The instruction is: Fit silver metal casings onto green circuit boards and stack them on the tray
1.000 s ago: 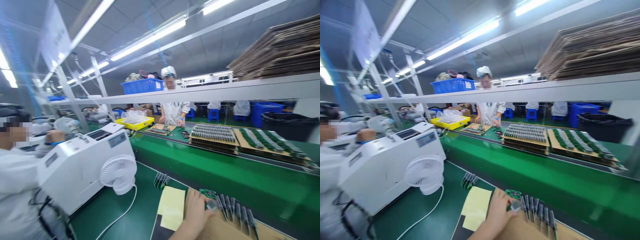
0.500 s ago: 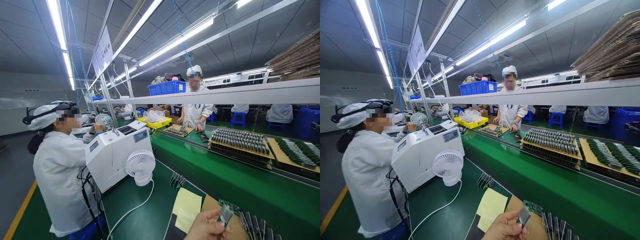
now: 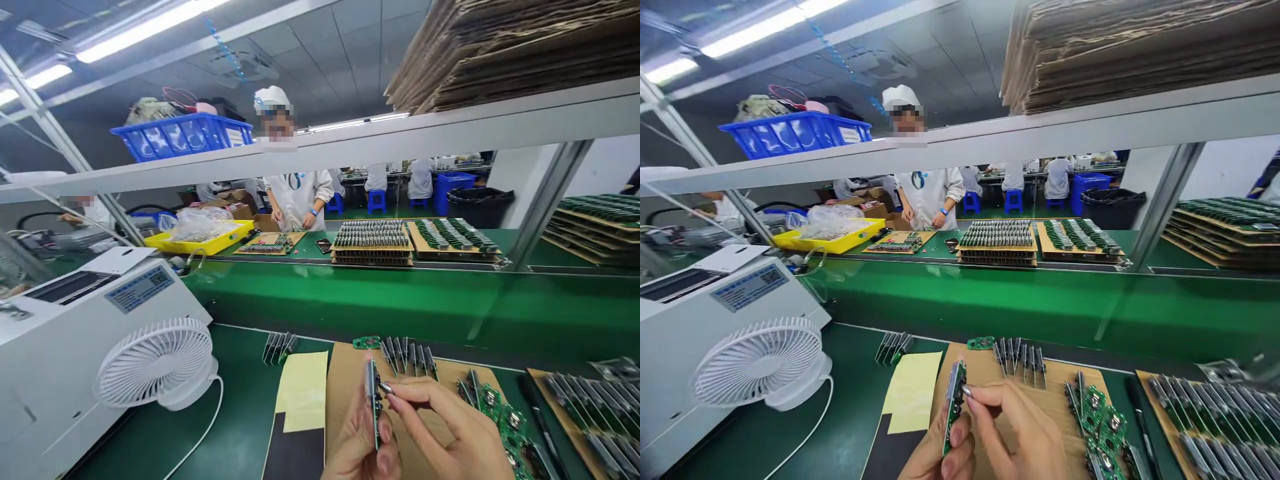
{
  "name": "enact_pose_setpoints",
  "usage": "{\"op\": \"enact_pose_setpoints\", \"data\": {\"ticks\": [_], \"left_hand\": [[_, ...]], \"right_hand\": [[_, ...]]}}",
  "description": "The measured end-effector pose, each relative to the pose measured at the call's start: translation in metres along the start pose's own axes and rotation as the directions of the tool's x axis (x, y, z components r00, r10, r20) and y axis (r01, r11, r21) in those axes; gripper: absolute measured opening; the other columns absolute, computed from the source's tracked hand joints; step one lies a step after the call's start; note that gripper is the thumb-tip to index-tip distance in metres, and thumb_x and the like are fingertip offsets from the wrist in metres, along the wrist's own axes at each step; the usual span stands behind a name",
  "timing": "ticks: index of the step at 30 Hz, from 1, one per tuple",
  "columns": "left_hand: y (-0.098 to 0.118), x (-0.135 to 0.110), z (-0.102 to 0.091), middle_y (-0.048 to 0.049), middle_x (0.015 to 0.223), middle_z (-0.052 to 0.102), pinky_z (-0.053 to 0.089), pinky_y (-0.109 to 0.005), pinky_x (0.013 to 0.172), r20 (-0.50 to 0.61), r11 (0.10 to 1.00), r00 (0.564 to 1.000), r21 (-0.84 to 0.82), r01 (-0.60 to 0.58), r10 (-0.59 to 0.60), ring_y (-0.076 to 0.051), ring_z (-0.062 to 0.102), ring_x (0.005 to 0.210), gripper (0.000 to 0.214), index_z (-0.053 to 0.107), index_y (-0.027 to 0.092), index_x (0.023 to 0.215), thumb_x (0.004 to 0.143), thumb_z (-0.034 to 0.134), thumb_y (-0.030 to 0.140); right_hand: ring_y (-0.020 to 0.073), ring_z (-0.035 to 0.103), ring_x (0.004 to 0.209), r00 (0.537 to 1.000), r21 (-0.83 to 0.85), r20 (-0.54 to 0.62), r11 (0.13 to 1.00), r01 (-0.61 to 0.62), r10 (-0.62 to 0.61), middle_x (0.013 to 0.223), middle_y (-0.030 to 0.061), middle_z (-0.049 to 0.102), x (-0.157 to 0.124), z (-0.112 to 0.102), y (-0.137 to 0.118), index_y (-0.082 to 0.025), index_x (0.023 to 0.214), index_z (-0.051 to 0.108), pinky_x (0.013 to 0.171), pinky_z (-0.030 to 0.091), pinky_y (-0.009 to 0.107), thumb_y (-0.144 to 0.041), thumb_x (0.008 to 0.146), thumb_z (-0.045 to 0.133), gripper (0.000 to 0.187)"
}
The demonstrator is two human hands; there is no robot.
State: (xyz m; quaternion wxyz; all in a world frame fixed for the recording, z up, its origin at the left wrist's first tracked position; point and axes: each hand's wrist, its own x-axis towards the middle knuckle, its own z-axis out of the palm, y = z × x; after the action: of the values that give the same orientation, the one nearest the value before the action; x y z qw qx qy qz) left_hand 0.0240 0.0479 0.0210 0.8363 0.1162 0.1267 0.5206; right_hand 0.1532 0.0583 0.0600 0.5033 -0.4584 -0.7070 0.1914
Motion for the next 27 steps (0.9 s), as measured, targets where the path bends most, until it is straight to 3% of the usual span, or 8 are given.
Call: {"op": "enact_pose_setpoints", "data": {"ticks": [4,7,14,18,20,22,25,27], "left_hand": [[-0.001,-0.001,0.004,0.0044,0.059,0.059,0.033,-0.012,0.039,0.044,0.999,0.998,0.015,-0.036,0.035,0.0,0.046,0.04,0.018,0.07,0.016,0.068,0.077,0.077,0.03],[0.001,-0.003,0.01,0.0029,0.062,0.066,0.035,-0.011,0.039,0.036,0.998,0.998,-0.028,-0.059,0.06,-0.001,0.053,0.043,0.008,0.076,0.023,0.086,0.078,0.076,0.026],[0.0,-0.007,0.011,0.0029,0.062,0.071,0.04,-0.011,0.04,0.015,0.995,0.995,0.002,-0.103,0.103,-0.004,0.059,0.043,0.039,0.07,0.039,0.113,0.079,0.075,0.021],[0.006,-0.01,0.013,0.0005,0.059,0.072,0.044,-0.014,0.039,-0.06,0.976,0.99,0.183,-0.118,0.131,-0.008,0.06,0.04,0.055,0.061,0.033,0.127,0.076,0.079,0.029],[0.01,-0.013,0.02,-0.001,0.059,0.072,0.046,-0.016,0.039,-0.136,0.942,0.976,0.315,-0.118,0.168,-0.01,0.061,0.04,0.066,0.058,0.027,0.132,0.071,0.082,0.034],[0.014,-0.018,0.03,-0.0007,0.057,0.071,0.049,-0.018,0.04,-0.218,0.888,0.947,0.445,-0.117,0.234,-0.012,0.061,0.041,0.071,0.059,0.023,0.131,0.066,0.085,0.037],[0.016,-0.024,0.046,0.0044,0.05,0.063,0.05,-0.019,0.041,-0.302,0.802,0.877,0.58,-0.142,0.374,-0.011,0.06,0.04,0.064,0.069,0.022,0.119,0.06,0.088,0.038],[0.016,-0.027,0.054,0.0068,0.047,0.058,0.05,-0.018,0.042,-0.326,0.761,0.835,0.629,-0.159,0.444,-0.01,0.059,0.038,0.057,0.073,0.023,0.112,0.059,0.088,0.038]], "right_hand": [[0.0168,0.074,0.071,1.0,-0.016,0.007,1.0,0.026,-0.026,0.08,0.002,0.077,-0.006,0.001,0.002,-0.022,0.089,0.071,0.067,0.057,0.02,-0.032,0.095,0.055,0.019],[0.0164,0.075,0.075,1.0,-0.039,-0.017,0.999,0.021,-0.022,0.086,0.0015,0.078,-0.008,0.001,0.001,-0.022,0.092,0.071,0.071,0.057,0.019,-0.029,0.093,0.058,0.015],[0.0171,0.075,0.074,1.0,-0.036,-0.02,0.999,0.02,-0.021,0.085,0.0021,0.079,-0.01,0.005,-0.002,-0.024,0.091,0.073,0.069,0.058,0.02,-0.036,0.094,0.055,0.022],[0.018,0.073,0.074,0.993,0.092,0.03,0.989,-0.115,0.113,0.081,0.002,0.077,-0.007,0.003,-0.006,-0.026,0.087,0.075,0.068,0.057,0.021,-0.039,0.09,0.06,0.02],[0.0177,0.072,0.071,0.958,0.233,0.108,0.93,-0.284,0.266,0.078,0.002,0.077,-0.003,0.001,-0.008,-0.025,0.083,0.076,0.067,0.056,0.022,-0.04,0.085,0.067,0.018],[0.0164,0.068,0.062,0.884,0.396,0.259,0.792,-0.465,0.389,0.073,0.0019,0.075,0.001,0.001,-0.008,-0.024,0.081,0.076,0.063,0.055,0.023,-0.043,0.081,0.071,0.019],[0.0145,0.062,0.051,0.778,0.549,0.511,0.557,-0.623,0.366,0.061,0.0005,0.07,0.005,0.0,-0.007,-0.024,0.089,0.076,0.058,0.053,0.026,-0.046,0.083,0.068,0.024],[0.0148,0.061,0.053,0.752,0.577,0.58,0.493,-0.651,0.314,0.06,0.0011,0.068,0.006,0.0,-0.006,-0.025,0.092,0.077,0.06,0.051,0.027,-0.045,0.084,0.067,0.024]]}}
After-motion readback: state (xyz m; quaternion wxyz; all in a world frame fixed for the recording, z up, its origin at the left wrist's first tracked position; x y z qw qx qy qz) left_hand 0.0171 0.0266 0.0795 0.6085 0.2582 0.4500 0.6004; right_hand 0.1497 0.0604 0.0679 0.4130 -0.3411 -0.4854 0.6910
